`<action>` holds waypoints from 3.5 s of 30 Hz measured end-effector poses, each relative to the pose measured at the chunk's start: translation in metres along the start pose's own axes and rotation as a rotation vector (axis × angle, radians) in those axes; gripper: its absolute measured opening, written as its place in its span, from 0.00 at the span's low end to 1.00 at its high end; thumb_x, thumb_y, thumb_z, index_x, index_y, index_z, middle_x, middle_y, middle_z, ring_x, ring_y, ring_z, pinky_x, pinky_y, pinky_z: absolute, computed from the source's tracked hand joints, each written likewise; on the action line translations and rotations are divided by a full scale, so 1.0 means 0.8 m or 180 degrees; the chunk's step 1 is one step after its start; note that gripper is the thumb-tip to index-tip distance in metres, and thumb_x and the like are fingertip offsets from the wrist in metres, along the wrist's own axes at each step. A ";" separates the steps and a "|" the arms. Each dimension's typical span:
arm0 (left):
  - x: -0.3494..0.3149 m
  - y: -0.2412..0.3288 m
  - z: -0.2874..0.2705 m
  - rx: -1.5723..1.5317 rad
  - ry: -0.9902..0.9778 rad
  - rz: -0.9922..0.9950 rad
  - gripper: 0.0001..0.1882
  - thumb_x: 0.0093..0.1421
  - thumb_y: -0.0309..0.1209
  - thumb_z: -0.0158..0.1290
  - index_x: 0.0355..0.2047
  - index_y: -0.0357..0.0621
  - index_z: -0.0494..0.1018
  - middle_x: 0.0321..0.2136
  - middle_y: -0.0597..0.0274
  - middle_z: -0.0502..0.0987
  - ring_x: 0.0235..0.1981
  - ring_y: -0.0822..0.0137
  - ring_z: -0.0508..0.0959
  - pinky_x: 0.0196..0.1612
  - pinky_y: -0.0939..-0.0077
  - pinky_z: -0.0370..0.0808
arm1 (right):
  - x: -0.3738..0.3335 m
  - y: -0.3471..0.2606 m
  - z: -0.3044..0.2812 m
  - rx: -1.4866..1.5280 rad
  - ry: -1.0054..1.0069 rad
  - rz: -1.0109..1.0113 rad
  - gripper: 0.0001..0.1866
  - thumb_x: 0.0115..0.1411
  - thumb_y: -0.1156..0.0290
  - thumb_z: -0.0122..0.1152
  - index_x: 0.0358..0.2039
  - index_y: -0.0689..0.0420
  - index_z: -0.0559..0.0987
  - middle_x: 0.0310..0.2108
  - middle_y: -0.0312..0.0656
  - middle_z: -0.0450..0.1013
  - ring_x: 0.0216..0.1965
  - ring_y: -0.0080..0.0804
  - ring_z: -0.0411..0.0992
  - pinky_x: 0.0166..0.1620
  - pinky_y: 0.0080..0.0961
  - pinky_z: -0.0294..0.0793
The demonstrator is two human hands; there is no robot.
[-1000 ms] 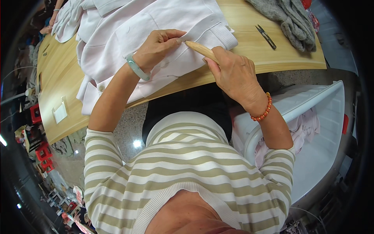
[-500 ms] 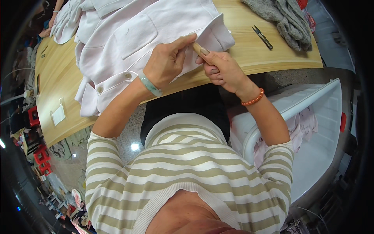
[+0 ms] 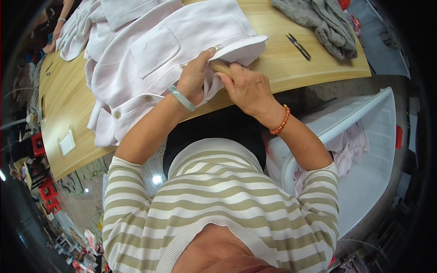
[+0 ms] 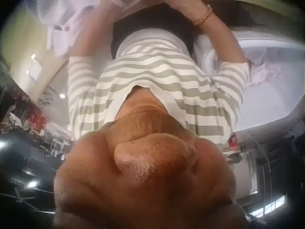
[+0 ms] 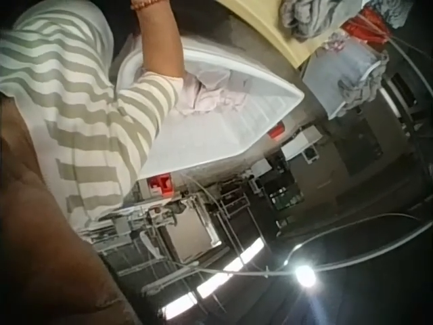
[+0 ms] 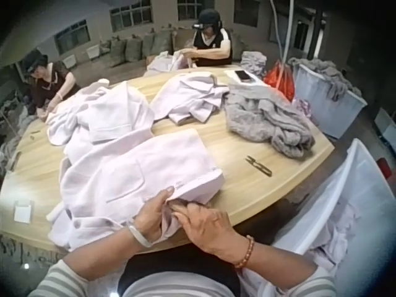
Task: Inspecting and trimming loose threads from white shirts on a factory table.
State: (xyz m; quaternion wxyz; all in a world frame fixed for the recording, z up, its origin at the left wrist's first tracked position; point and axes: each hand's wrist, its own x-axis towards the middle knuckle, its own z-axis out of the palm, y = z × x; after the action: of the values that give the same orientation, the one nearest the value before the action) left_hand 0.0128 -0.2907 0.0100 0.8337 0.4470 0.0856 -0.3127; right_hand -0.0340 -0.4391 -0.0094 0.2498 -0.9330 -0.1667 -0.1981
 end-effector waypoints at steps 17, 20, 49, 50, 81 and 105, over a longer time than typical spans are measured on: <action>0.035 -0.012 -0.012 -0.0377 0.0911 0.0313 0.12 0.59 0.37 0.52 0.31 0.39 0.69 0.23 0.57 0.73 0.24 0.62 0.74 0.31 0.66 0.73 | 0.025 -0.006 -0.001 0.1116 -0.0227 0.0478 0.16 0.62 0.60 0.58 0.32 0.62 0.73 0.20 0.43 0.69 0.19 0.32 0.69 0.22 0.29 0.68; 0.031 -0.009 -0.019 -0.0417 0.0526 0.0087 0.13 0.59 0.38 0.51 0.30 0.39 0.68 0.22 0.59 0.72 0.21 0.65 0.71 0.28 0.68 0.71 | 0.030 -0.011 -0.002 0.1811 -0.0647 0.0850 0.16 0.65 0.59 0.52 0.31 0.60 0.72 0.16 0.36 0.63 0.14 0.23 0.62 0.17 0.24 0.64; 0.067 0.045 0.002 0.1231 -0.0027 0.0629 0.25 0.56 0.39 0.61 0.45 0.30 0.74 0.25 0.62 0.76 0.23 0.75 0.73 0.25 0.81 0.70 | 0.027 0.075 -0.080 0.0914 -0.0684 0.1462 0.17 0.63 0.62 0.52 0.30 0.66 0.77 0.14 0.35 0.61 0.18 0.21 0.59 0.23 0.24 0.59; 0.079 0.053 -0.006 0.2046 -0.0154 0.0676 0.24 0.55 0.38 0.61 0.45 0.32 0.75 0.25 0.62 0.76 0.23 0.75 0.73 0.26 0.82 0.69 | 0.029 0.076 -0.078 0.0918 -0.0650 0.1471 0.17 0.63 0.62 0.52 0.30 0.66 0.77 0.14 0.35 0.61 0.18 0.21 0.59 0.23 0.24 0.59; 0.168 -0.011 0.055 0.3027 -0.0919 0.0540 0.17 0.51 0.24 0.61 0.42 0.30 0.77 0.33 0.55 0.81 0.33 0.71 0.79 0.40 0.82 0.76 | -0.020 0.106 -0.109 -0.0836 -0.0774 0.1156 0.15 0.63 0.60 0.54 0.28 0.60 0.71 0.20 0.51 0.73 0.26 0.53 0.73 0.30 0.42 0.72; 0.111 -0.014 0.038 0.1862 -0.0630 0.0112 0.27 0.53 0.20 0.59 0.54 0.30 0.67 0.35 0.63 0.79 0.33 0.76 0.76 0.42 0.86 0.71 | -0.038 0.111 -0.125 0.0351 -0.0574 0.1259 0.12 0.63 0.64 0.56 0.32 0.62 0.76 0.18 0.49 0.69 0.21 0.47 0.69 0.27 0.35 0.67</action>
State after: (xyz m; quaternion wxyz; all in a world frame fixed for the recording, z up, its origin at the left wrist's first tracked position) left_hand 0.0722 -0.3588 -0.0174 0.6792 0.6368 -0.0974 -0.3516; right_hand -0.0524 -0.5718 0.0209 0.3185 -0.9464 -0.0128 -0.0515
